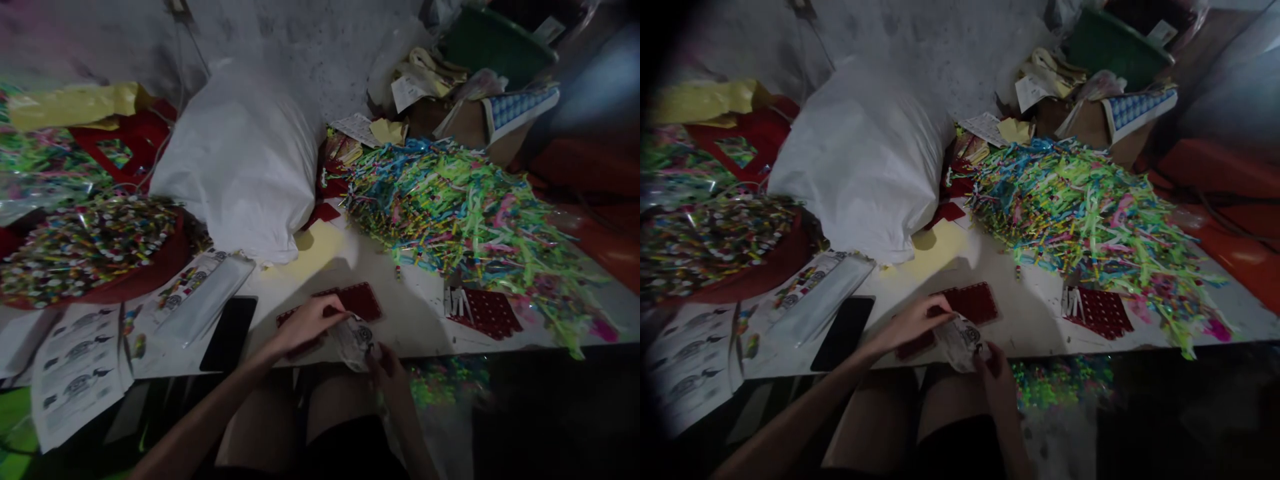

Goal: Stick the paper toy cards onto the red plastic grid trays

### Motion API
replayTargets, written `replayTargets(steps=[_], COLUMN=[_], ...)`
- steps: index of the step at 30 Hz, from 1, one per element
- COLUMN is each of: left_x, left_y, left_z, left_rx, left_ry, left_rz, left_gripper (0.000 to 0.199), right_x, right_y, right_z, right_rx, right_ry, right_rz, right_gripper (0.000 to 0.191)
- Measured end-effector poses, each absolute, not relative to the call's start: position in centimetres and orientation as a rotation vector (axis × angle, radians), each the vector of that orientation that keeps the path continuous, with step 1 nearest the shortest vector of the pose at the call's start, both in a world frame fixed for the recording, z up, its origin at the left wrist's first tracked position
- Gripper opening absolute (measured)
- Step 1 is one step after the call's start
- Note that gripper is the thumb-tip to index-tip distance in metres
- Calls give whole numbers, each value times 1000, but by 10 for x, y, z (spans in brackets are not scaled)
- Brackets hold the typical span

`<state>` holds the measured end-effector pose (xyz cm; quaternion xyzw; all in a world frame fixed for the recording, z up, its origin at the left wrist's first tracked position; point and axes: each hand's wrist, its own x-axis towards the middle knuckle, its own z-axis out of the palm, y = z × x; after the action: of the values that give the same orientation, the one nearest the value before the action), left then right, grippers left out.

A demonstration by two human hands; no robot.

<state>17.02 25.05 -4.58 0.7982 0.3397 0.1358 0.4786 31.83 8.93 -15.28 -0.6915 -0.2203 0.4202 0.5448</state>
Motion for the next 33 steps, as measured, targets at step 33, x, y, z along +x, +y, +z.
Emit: replayTargets(steps=[33], left_x=[248], left_y=[315], left_z=[-132], left_rx=[2089], left_ry=[1217], left_rz=[392], left_gripper=[34], right_x=[331], right_y=[143], right_z=[-144], right_rx=[-1729], right_ry=[-630], right_rz=[688], right_gripper=[42])
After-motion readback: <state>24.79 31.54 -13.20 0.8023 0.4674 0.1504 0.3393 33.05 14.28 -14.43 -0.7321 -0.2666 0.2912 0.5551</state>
